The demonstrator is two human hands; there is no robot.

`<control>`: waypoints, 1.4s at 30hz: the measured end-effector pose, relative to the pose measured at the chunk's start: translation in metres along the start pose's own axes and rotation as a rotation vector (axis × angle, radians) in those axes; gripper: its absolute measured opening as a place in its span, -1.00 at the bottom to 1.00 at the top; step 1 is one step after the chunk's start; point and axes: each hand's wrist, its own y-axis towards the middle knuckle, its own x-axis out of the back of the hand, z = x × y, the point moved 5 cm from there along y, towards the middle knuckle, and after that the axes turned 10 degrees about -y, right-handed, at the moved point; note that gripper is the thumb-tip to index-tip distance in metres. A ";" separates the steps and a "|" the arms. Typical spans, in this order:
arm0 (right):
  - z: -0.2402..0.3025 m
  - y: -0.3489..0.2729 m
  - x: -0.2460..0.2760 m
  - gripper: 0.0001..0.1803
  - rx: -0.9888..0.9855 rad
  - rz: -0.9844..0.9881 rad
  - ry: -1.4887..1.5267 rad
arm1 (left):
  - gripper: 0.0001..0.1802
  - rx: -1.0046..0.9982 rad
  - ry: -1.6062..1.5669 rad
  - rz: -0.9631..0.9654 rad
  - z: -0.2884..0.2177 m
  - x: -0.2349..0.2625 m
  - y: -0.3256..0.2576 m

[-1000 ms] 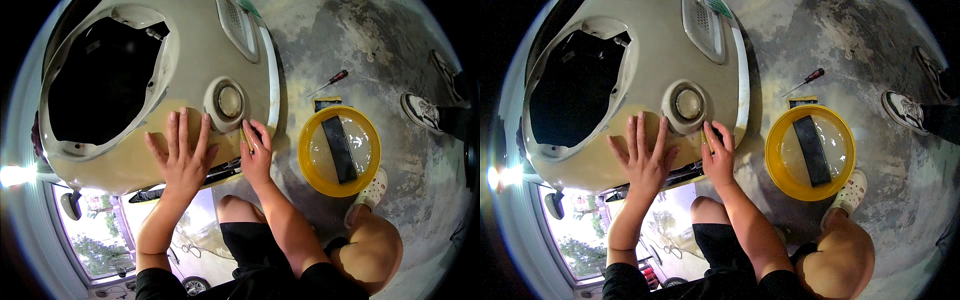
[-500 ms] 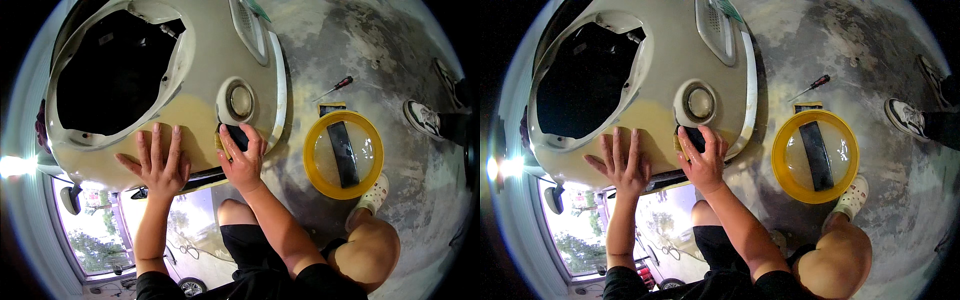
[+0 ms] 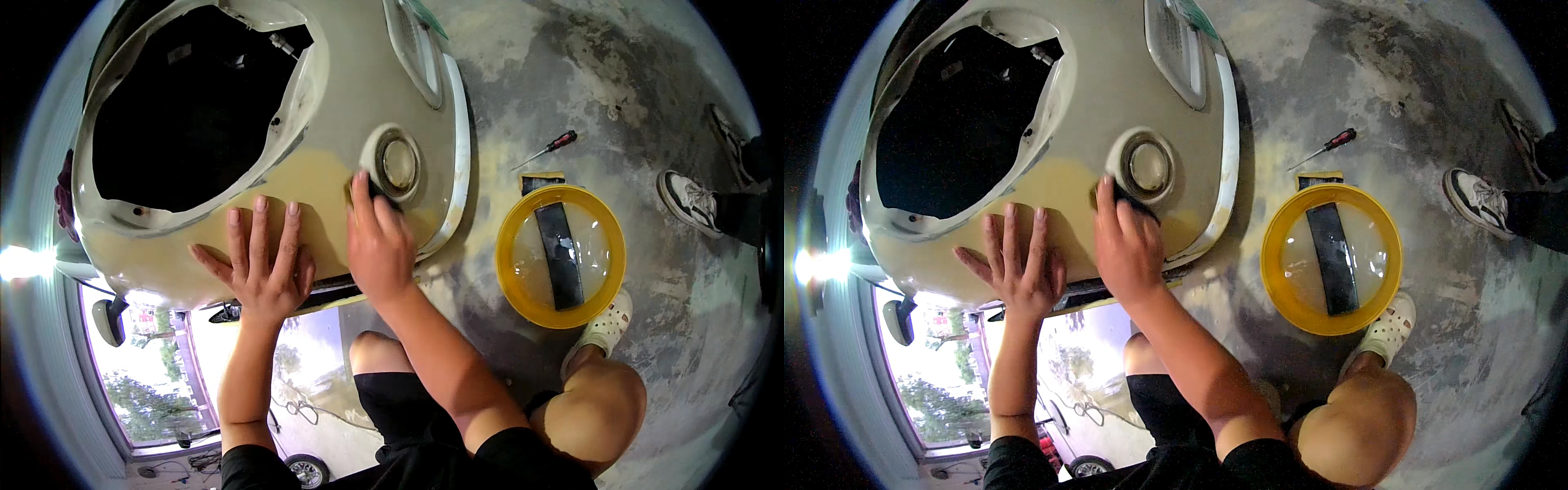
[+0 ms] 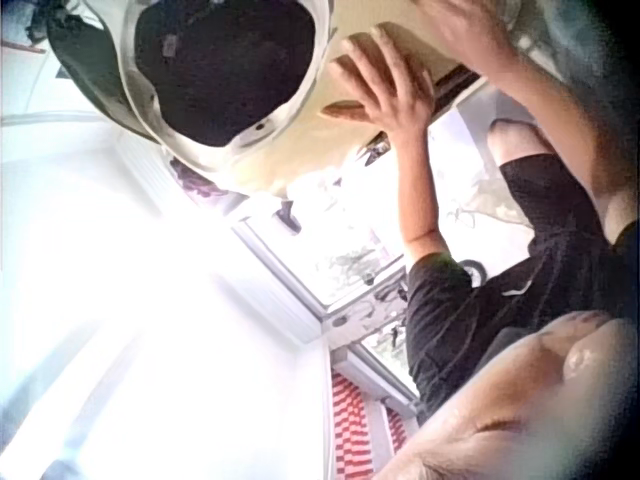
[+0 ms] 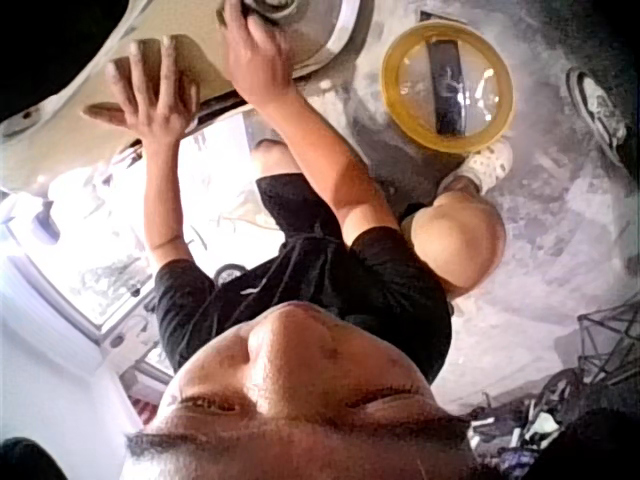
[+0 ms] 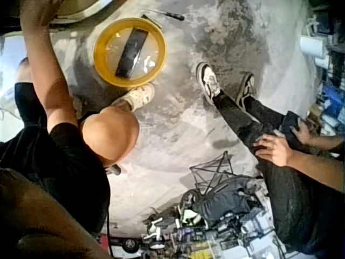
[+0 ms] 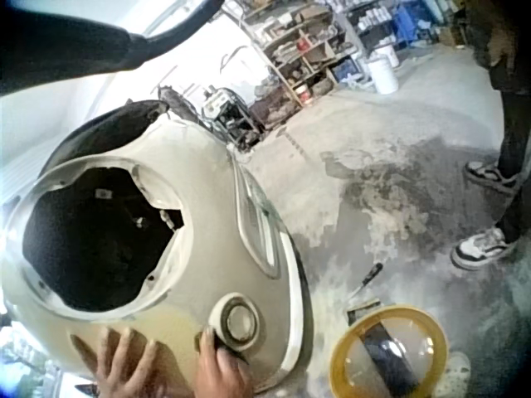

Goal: The person sands the surface of a white car bumper using a sanding block and water. They repeatedly dip the sanding block into a yellow bucket of water and rub it against the bumper's surface, focusing on the area around the fuel filler cap and the lower edge. The person uses a purple cloth to wipe the surface occasionally.

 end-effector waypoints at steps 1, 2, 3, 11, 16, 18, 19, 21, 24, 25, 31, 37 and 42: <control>-0.001 0.016 -0.004 -0.39 -0.035 -0.008 0.032 | -0.43 0.008 -0.010 0.005 0.000 0.000 0.001; 0.000 0.029 -0.005 -0.39 -0.069 0.014 0.020 | -0.42 0.016 -0.022 0.017 -0.001 0.001 -0.001; 0.000 0.039 -0.006 -0.39 -0.098 0.038 0.007 | -0.43 0.010 -0.020 0.016 -0.001 0.000 -0.004; 0.001 0.043 0.002 -0.58 -0.135 0.106 0.018 | -0.45 0.006 -0.018 -0.035 -0.003 -0.002 0.003; -0.002 0.033 -0.002 -0.55 -0.126 0.171 0.007 | -0.47 0.008 0.013 -0.025 -0.001 -0.005 -0.005; -0.002 -0.010 0.002 -0.33 0.064 0.037 -0.016 | -0.48 -0.001 0.003 -0.056 -0.002 -0.004 0.001; -0.009 -0.019 -0.001 -0.35 0.072 0.042 -0.005 | -0.48 0.001 -0.001 -0.064 -0.004 -0.005 0.001; -0.009 -0.001 0.001 -0.42 0.025 0.038 0.037 | -0.48 -0.002 0.012 -0.067 -0.005 -0.006 0.002; -0.002 0.044 -0.004 -0.51 -0.143 0.092 0.038 | -0.47 0.008 0.010 -0.064 -0.004 -0.008 -0.003; 0.001 0.053 -0.006 -0.53 -0.175 0.128 0.019 | -0.46 -0.017 0.032 -0.068 -0.001 -0.006 -0.005; -0.017 -0.023 -0.005 -0.42 0.093 0.023 0.023 | -0.44 -0.013 0.043 -0.040 -0.003 -0.005 0.000; -0.079 -0.047 -0.006 -0.42 0.438 0.038 -0.049 | -0.43 -0.020 0.066 -0.052 0.002 -0.006 -0.004; -0.021 0.008 -0.003 -0.44 0.237 -0.044 -0.033 | -0.44 0.000 0.036 -0.048 -0.002 -0.011 -0.008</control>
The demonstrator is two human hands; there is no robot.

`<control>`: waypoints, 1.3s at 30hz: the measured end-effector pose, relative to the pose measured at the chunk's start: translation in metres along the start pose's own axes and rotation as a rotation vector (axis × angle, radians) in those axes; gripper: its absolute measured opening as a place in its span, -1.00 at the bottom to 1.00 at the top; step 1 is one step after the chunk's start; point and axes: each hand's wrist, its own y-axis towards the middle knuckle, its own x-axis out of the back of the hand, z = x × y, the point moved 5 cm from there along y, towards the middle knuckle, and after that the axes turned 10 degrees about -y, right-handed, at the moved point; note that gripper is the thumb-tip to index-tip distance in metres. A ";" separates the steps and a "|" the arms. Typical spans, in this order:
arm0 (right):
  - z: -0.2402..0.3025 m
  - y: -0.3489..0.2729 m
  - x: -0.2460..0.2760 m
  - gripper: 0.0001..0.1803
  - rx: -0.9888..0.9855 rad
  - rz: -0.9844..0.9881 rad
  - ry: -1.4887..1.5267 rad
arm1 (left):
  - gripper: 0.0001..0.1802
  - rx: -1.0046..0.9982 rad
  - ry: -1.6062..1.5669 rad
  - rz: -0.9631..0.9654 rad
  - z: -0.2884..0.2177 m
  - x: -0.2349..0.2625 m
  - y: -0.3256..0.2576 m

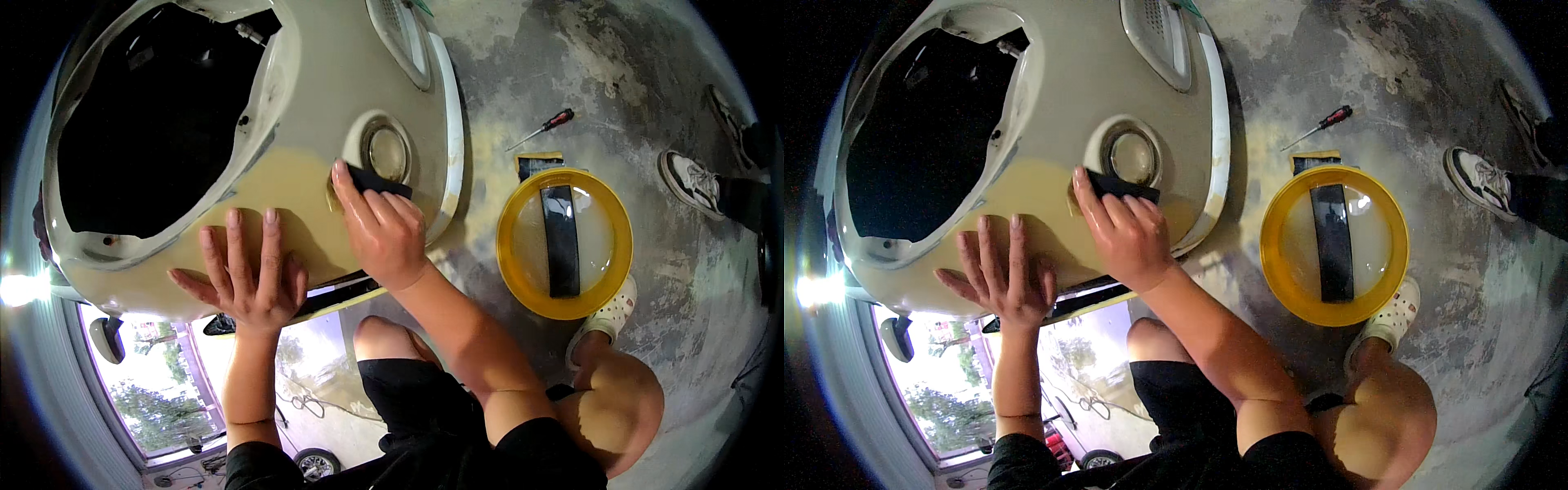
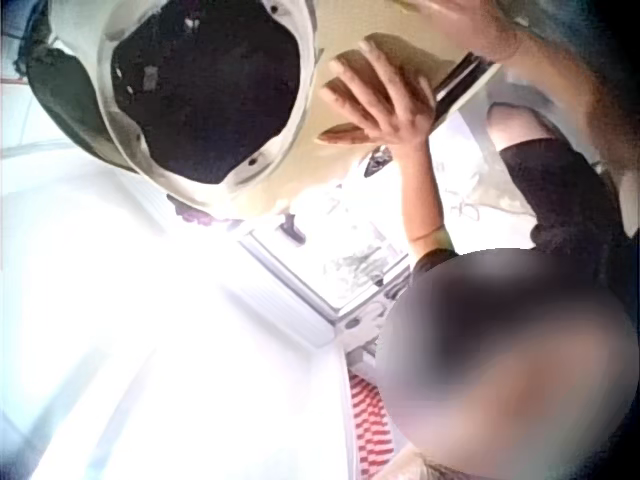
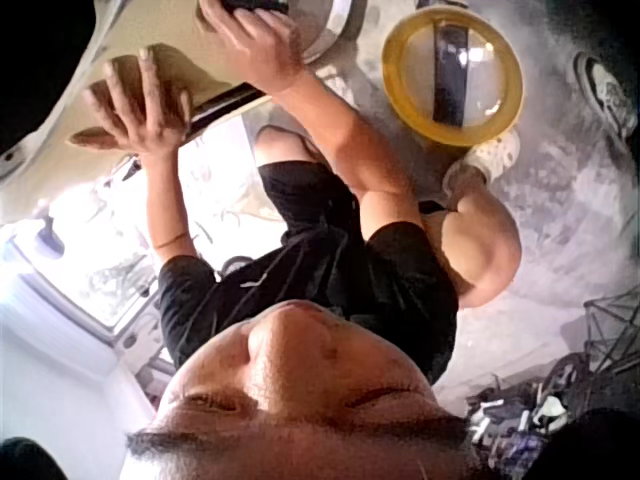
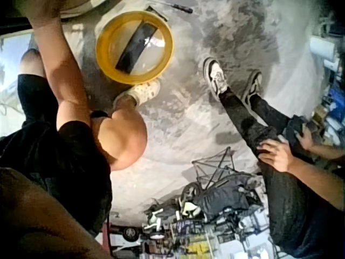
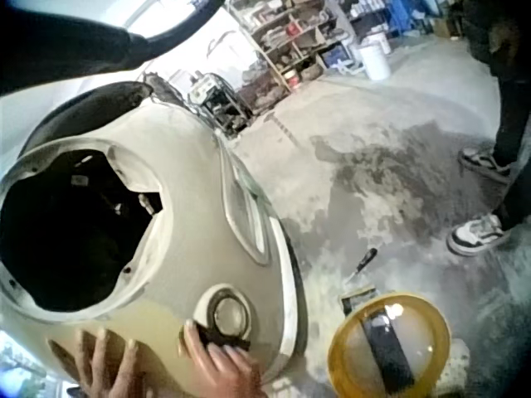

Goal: The person sands the surface of a white car bumper using a sanding block and water. They repeatedly dip the sanding block into a yellow bucket of water and rub it against the bumper's surface, focusing on the area around the fuel filler cap and the lower edge. The person uses a purple cloth to wipe the surface occasionally.

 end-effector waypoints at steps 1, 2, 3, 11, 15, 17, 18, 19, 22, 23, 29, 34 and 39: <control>0.000 -0.002 -0.001 -0.46 -0.005 -0.014 -0.014 | -0.44 -0.003 -0.003 0.004 0.001 -0.001 -0.002; -0.002 -0.016 -0.002 -0.46 -0.004 -0.010 -0.016 | -0.44 -0.005 -0.011 -0.004 0.001 -0.002 -0.001; -0.003 -0.037 -0.007 -0.46 0.005 -0.018 0.002 | -0.44 -0.014 0.016 0.000 0.003 0.001 -0.001; 0.008 0.008 -0.002 -0.40 -0.112 0.047 0.127 | -0.44 0.023 0.004 -0.011 0.003 0.001 0.005; 0.004 -0.053 -0.005 -0.40 -0.066 0.077 0.033 | -0.45 0.016 0.014 -0.006 0.002 0.004 0.003; -0.001 -0.054 -0.004 -0.38 -0.065 -0.043 0.037 | -0.45 0.013 -0.003 -0.025 -0.002 0.004 0.010; 0.001 -0.031 -0.001 -0.38 -0.106 -0.030 0.046 | -0.46 0.010 -0.007 -0.023 -0.003 0.004 0.010; 0.006 -0.008 -0.001 -0.39 -0.145 -0.012 0.063 | -0.46 0.019 0.004 -0.012 -0.002 0.007 0.011; 0.004 0.029 0.000 -0.42 -0.297 0.249 0.067 | -0.47 0.034 -0.017 -0.008 -0.005 -0.002 0.003; 0.012 0.024 0.001 -0.40 -0.303 0.274 0.087 | -0.47 0.010 -0.011 -0.021 0.001 0.003 0.003; 0.012 -0.016 -0.001 -0.41 -0.272 0.092 0.173 | -0.46 0.018 0.011 -0.020 -0.003 0.002 0.010; 0.012 0.027 -0.002 -0.45 -0.405 0.278 0.141 | -0.45 0.013 0.000 -0.005 0.001 0.002 -0.001; 0.018 -0.023 0.008 -0.41 -0.221 -0.010 0.152 | -0.45 0.000 0.003 -0.022 -0.001 0.006 0.009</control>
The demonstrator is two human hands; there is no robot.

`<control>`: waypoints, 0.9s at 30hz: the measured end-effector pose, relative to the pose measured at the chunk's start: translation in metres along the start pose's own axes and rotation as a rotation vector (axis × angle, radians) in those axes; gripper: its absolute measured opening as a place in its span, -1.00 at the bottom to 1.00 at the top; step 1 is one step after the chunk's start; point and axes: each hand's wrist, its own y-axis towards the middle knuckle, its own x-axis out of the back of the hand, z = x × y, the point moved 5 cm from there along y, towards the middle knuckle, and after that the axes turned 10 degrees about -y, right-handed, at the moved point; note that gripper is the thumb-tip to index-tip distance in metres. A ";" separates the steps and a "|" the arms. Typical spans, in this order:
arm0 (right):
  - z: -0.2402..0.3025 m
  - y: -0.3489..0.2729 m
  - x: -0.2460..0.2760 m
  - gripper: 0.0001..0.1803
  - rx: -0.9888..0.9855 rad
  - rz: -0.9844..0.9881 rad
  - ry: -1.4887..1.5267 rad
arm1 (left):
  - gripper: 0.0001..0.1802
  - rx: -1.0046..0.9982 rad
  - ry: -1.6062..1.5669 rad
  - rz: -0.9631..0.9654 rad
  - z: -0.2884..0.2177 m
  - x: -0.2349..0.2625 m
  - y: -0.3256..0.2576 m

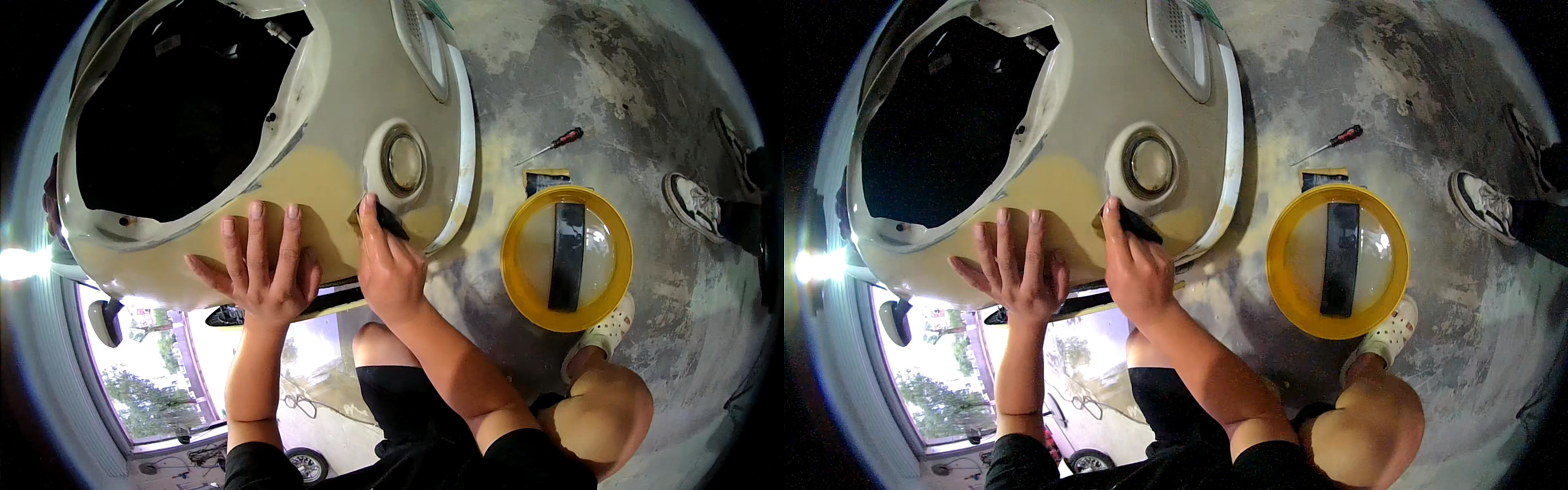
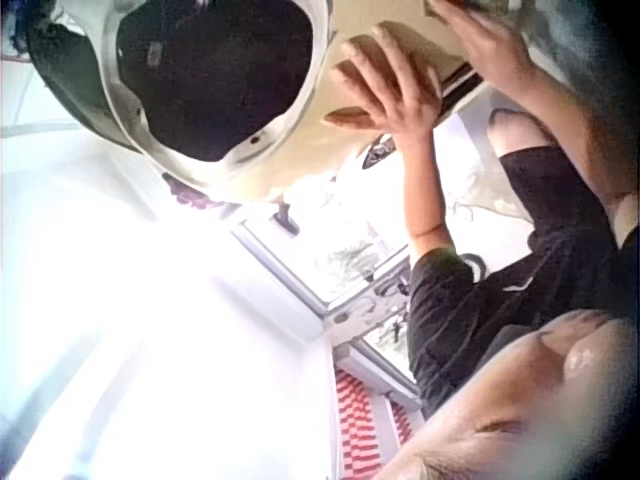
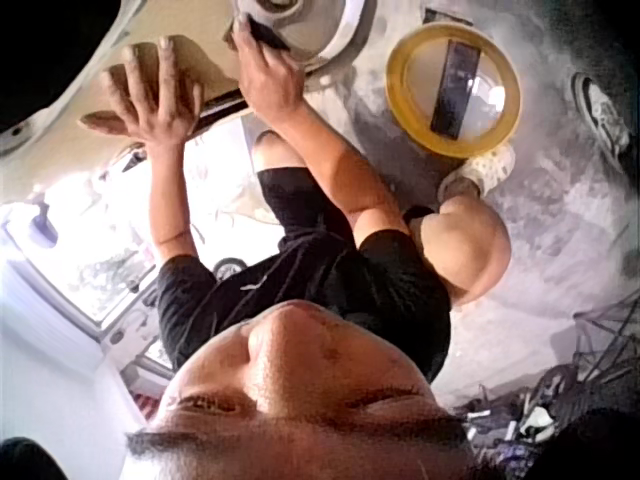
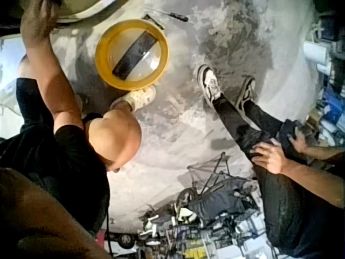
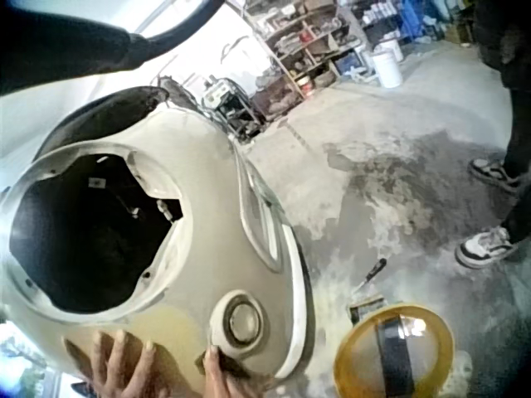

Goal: The person sands the surface of a white car bumper using a sanding block and water. They repeatedly dip the sanding block into a yellow bucket of water and rub it against the bumper's surface, focusing on the area around the fuel filler cap and the lower edge. The person uses a purple cloth to wipe the surface occasionally.

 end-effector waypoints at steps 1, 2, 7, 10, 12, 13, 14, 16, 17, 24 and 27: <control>-0.005 0.013 -0.009 -0.40 -0.029 0.039 -0.037 | -0.45 -0.002 -0.001 -0.001 -0.001 0.001 0.003; 0.001 0.039 -0.011 -0.40 -0.078 0.099 -0.084 | -0.45 0.000 -0.005 0.007 0.001 -0.005 -0.003; -0.007 0.035 -0.011 -0.40 -0.040 0.177 -0.133 | -0.45 0.019 -0.020 0.053 -0.001 -0.007 -0.005; -0.021 -0.014 -0.001 -0.42 0.062 0.207 -0.162 | -0.40 0.072 -0.090 0.131 -0.018 -0.001 0.020; -0.034 -0.030 0.004 -0.44 0.087 0.188 -0.118 | -0.31 0.102 -0.068 0.240 -0.038 -0.011 0.035; -0.038 -0.036 0.009 -0.45 0.088 0.183 -0.073 | -0.29 0.122 -0.060 0.256 -0.044 -0.015 0.040; -0.049 -0.035 0.020 -0.48 0.068 0.170 -0.009 | -0.28 0.129 -0.067 0.244 -0.053 -0.022 0.046; -0.074 -0.025 0.047 -0.62 -0.043 0.223 0.116 | -0.23 0.131 -0.036 0.287 -0.063 -0.032 0.048; -0.088 -0.012 0.066 -0.72 -0.137 0.288 0.165 | -0.20 0.131 -0.038 0.308 -0.068 -0.037 0.047; -0.235 -0.007 0.129 -0.70 -0.626 0.829 -0.613 | -0.12 0.070 -0.038 0.344 -0.085 -0.047 0.001; -0.287 -0.022 0.086 -0.68 -0.572 1.320 -0.816 | -0.10 0.024 -0.054 0.368 -0.085 -0.042 -0.015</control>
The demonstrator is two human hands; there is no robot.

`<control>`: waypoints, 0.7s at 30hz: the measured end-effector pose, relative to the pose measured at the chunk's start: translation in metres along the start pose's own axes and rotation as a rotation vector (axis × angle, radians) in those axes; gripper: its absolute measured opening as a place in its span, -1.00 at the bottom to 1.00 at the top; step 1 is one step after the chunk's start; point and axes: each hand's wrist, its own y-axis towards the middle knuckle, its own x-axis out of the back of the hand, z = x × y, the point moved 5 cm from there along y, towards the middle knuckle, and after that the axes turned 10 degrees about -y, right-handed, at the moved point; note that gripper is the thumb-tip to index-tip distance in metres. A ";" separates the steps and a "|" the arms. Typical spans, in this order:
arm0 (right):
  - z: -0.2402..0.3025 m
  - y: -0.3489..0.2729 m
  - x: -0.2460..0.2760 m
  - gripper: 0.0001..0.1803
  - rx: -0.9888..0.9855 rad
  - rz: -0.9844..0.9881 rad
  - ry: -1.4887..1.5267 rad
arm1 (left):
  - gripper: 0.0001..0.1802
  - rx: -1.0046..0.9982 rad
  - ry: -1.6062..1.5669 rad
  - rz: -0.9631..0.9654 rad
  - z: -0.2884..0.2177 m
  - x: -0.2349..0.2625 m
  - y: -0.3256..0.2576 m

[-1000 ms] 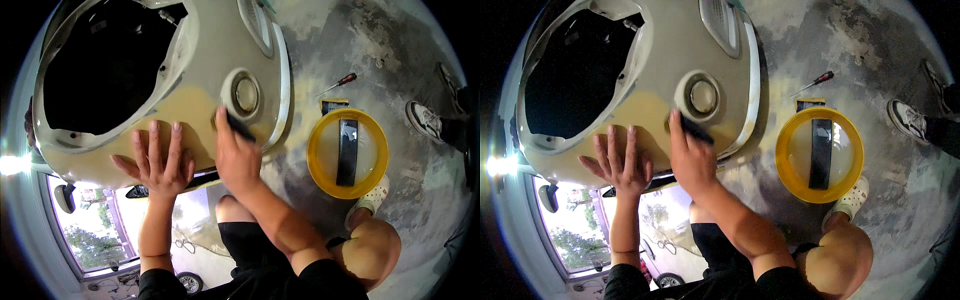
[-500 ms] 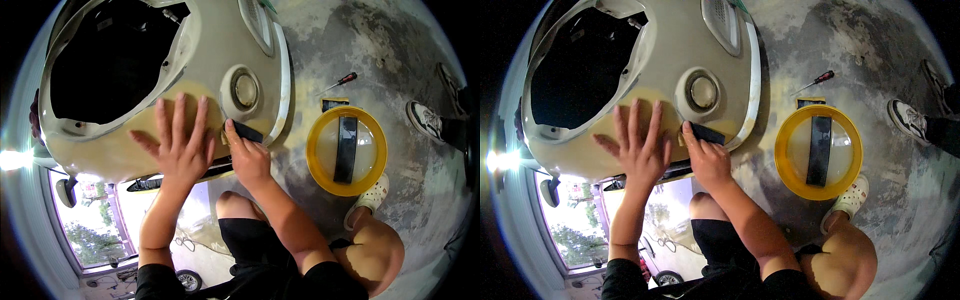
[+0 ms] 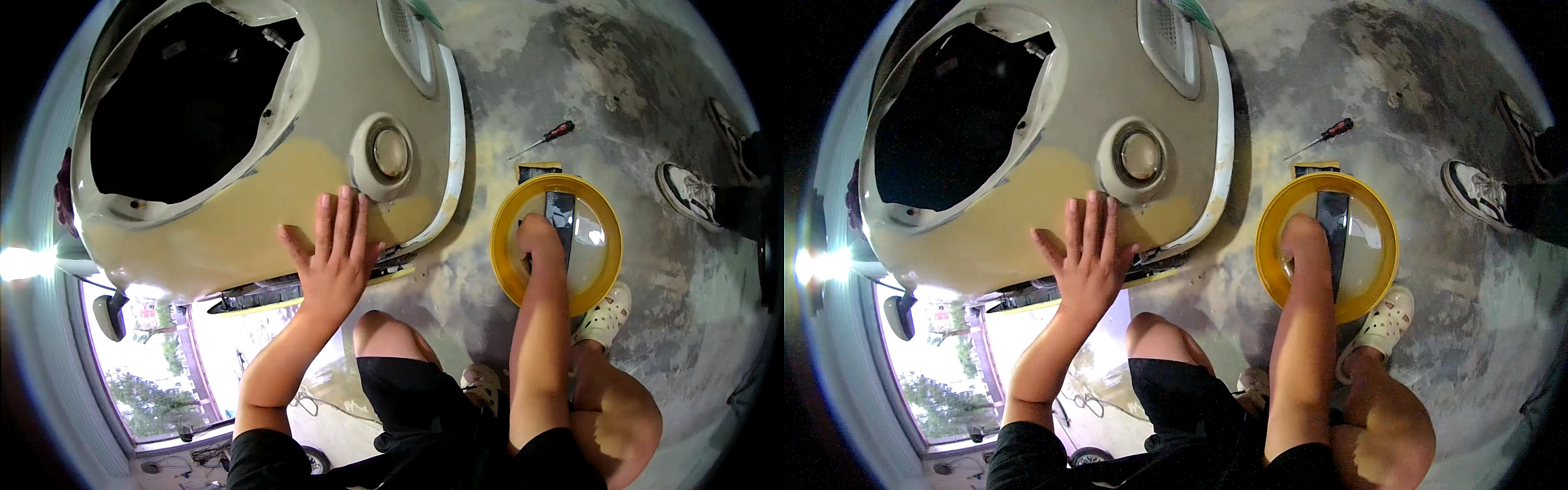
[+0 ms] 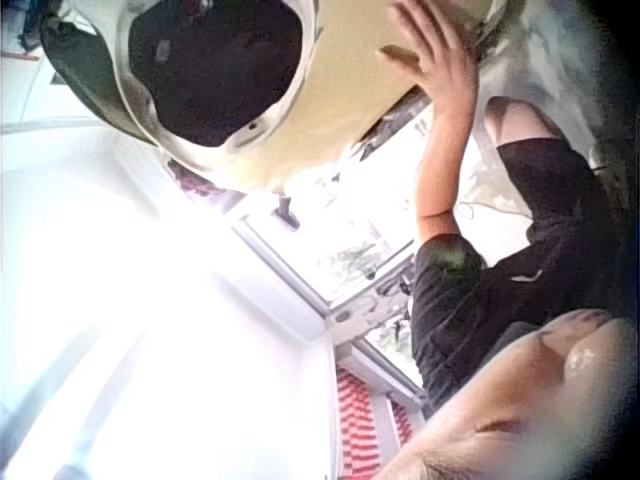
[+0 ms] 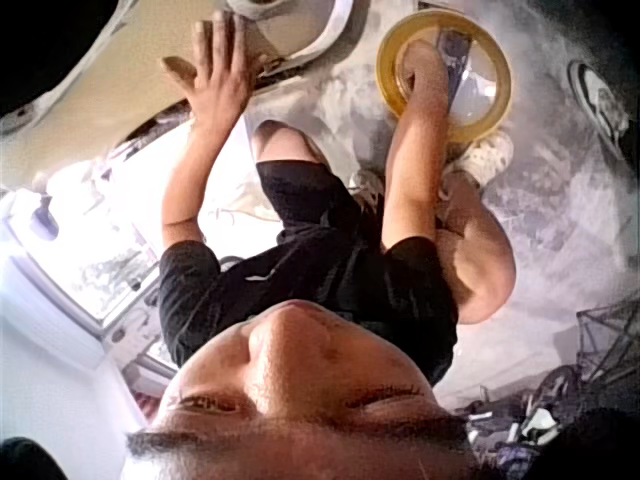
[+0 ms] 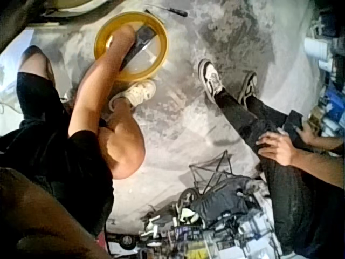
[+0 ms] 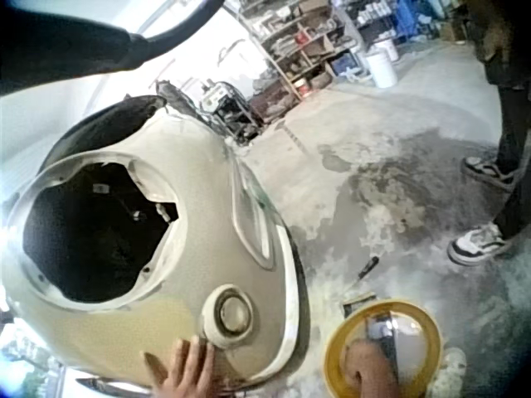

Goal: The person sands the surface of a white car bumper using a sanding block and water. They repeatedly dip the sanding block into a yellow bucket of water and rub it against the bumper's surface, focusing on the area around the fuel filler cap and the lower edge. The person uses a purple cloth to wipe the surface occasionally.

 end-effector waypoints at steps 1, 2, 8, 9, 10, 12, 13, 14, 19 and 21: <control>-0.004 0.019 -0.015 -0.68 -0.008 0.002 -0.006 | -0.11 -0.017 0.010 0.024 -0.001 0.004 -0.002; -0.011 0.044 -0.037 -0.68 -0.024 0.005 -0.009 | -0.11 -0.040 0.014 0.045 -0.002 0.005 -0.002; -0.037 0.126 -0.138 -0.62 -0.035 0.010 -0.085 | -0.04 -0.145 -0.039 0.097 -0.003 0.001 0.007; -0.019 0.128 -0.146 -0.62 -0.009 0.050 -0.087 | -0.04 -0.128 -0.040 0.127 0.002 0.004 0.004; -0.002 0.129 -0.151 -0.62 0.037 0.061 -0.100 | -0.03 -0.110 -0.041 0.156 0.008 0.007 0.002; 0.013 0.139 -0.158 -0.62 0.121 0.044 -0.137 | -0.02 -0.062 -0.037 0.147 0.013 0.016 0.008; 0.023 0.147 -0.157 -0.62 0.172 0.020 -0.161 | -0.02 -0.039 -0.035 0.141 0.016 0.021 0.013; -0.006 0.167 -0.162 -0.63 0.147 0.139 -0.210 | -0.01 -0.041 -0.066 0.081 0.003 0.023 0.035; -0.005 0.124 -0.142 -0.61 0.087 0.124 0.032 | 0.04 -0.013 -0.049 0.052 -0.016 0.011 0.058; 0.019 0.058 -0.083 -0.61 0.003 0.032 0.213 | 0.04 -0.019 -0.051 0.107 -0.007 0.009 0.047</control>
